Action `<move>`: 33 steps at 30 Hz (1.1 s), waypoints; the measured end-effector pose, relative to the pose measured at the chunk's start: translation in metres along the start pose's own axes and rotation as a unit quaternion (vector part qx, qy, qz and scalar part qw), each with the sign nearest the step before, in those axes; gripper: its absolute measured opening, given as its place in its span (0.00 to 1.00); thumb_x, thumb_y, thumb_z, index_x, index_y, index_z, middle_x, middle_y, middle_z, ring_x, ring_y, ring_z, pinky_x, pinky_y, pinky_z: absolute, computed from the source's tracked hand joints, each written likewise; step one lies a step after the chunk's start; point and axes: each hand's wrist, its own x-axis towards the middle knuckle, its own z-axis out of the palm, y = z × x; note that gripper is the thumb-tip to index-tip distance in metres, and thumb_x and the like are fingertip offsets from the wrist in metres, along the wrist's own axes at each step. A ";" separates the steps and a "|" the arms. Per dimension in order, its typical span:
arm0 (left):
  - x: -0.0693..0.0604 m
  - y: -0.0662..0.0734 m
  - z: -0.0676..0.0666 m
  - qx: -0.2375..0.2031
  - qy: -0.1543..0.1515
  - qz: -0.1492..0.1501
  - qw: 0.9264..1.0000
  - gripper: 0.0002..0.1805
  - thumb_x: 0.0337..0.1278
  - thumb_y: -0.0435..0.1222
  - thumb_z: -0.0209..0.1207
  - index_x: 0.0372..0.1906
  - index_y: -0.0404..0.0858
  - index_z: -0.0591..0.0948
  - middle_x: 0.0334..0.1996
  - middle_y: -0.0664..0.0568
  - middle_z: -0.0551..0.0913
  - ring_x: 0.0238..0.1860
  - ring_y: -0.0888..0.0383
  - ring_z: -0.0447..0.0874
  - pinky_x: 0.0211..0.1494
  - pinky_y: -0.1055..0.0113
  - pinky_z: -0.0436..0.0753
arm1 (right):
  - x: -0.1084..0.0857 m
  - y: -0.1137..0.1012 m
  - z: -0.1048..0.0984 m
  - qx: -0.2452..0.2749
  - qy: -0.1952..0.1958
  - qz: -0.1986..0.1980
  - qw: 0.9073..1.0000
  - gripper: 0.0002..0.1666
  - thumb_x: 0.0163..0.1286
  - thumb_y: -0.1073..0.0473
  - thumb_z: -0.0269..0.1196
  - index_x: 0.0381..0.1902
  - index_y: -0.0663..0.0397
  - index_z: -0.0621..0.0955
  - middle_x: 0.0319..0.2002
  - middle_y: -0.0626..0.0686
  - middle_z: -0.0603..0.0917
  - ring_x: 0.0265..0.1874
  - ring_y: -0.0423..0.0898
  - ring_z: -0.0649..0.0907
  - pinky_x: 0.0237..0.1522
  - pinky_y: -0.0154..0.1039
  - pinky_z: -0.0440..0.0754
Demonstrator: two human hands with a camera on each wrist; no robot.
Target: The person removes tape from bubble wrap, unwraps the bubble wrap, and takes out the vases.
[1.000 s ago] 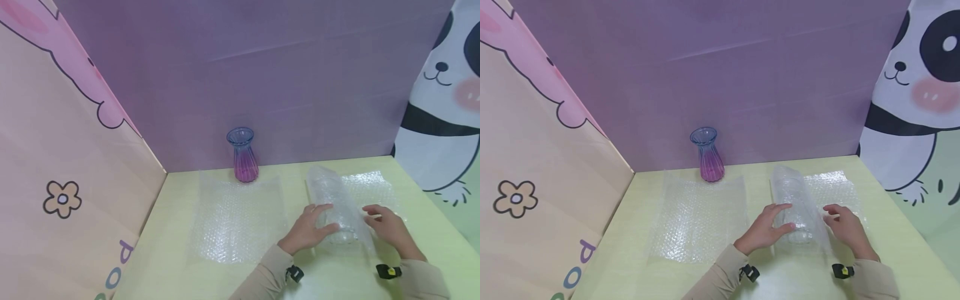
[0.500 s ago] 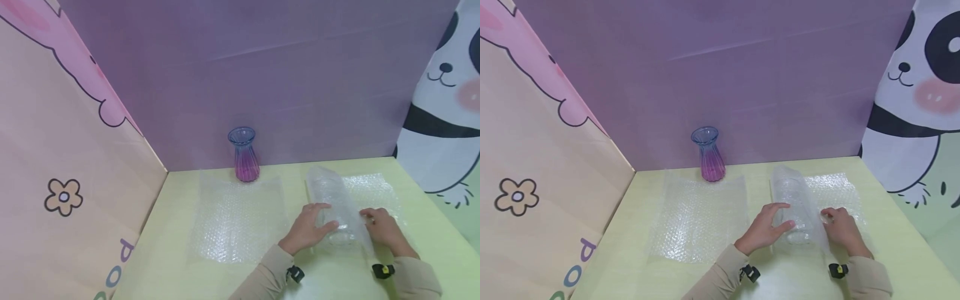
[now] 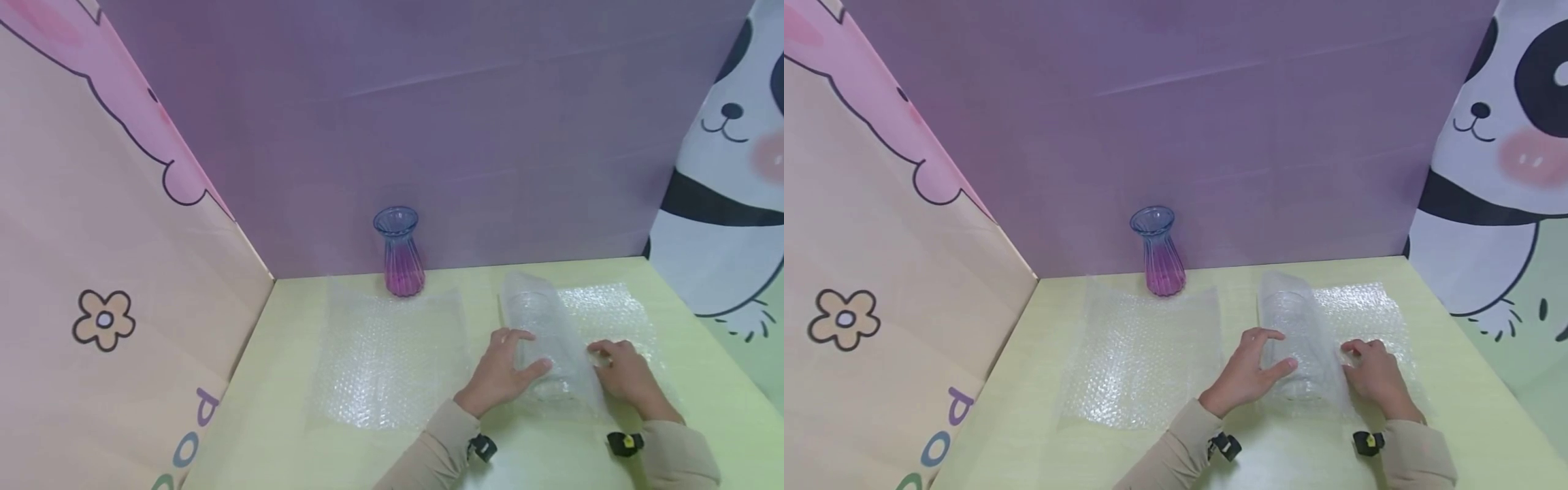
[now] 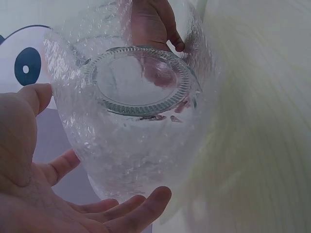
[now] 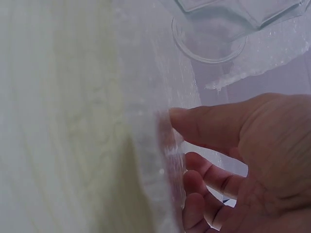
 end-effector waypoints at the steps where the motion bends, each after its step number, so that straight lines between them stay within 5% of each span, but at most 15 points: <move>1: 0.000 0.000 0.000 0.000 0.000 0.002 1.000 0.27 0.67 0.61 0.58 0.65 0.56 0.74 0.75 0.49 0.66 0.68 0.53 0.76 0.69 0.59 0.79 | 0.000 0.000 0.000 0.000 0.001 0.000 1.000 0.19 0.62 0.66 0.64 0.51 0.70 0.80 0.41 0.71 0.79 0.35 0.61 0.81 0.37 0.59 0.80; 13: -0.002 0.003 -0.001 0.007 0.015 0.008 1.000 0.28 0.64 0.58 0.61 0.66 0.56 0.75 0.79 0.52 0.59 0.75 0.51 0.68 0.71 0.56 0.77 | -0.001 0.000 0.001 0.002 0.004 -0.001 1.000 0.17 0.63 0.69 0.62 0.51 0.69 0.80 0.41 0.70 0.79 0.36 0.62 0.80 0.39 0.60 0.79; 18: -0.003 0.002 -0.002 0.059 0.025 0.057 0.996 0.29 0.67 0.55 0.61 0.71 0.62 0.72 0.81 0.51 0.58 0.79 0.50 0.60 0.74 0.52 0.74 | -0.001 0.000 0.000 0.005 0.002 -0.001 1.000 0.19 0.61 0.73 0.59 0.52 0.71 0.79 0.42 0.71 0.78 0.36 0.63 0.80 0.39 0.61 0.80; 23: -0.002 0.003 -0.003 0.135 0.022 0.112 0.984 0.25 0.73 0.53 0.55 0.71 0.62 0.73 0.81 0.53 0.60 0.80 0.48 0.59 0.79 0.51 0.66 | -0.001 0.001 0.001 0.005 0.006 -0.010 1.000 0.19 0.63 0.76 0.55 0.52 0.73 0.78 0.42 0.71 0.78 0.36 0.65 0.80 0.41 0.64 0.80; 33: -0.004 0.005 -0.005 0.173 -0.001 0.128 0.976 0.25 0.76 0.57 0.47 0.72 0.60 0.72 0.79 0.56 0.64 0.79 0.48 0.61 0.79 0.48 0.65 | 0.000 0.001 0.001 0.003 0.012 -0.009 1.000 0.19 0.59 0.73 0.60 0.50 0.71 0.80 0.39 0.70 0.78 0.34 0.61 0.80 0.37 0.60 0.81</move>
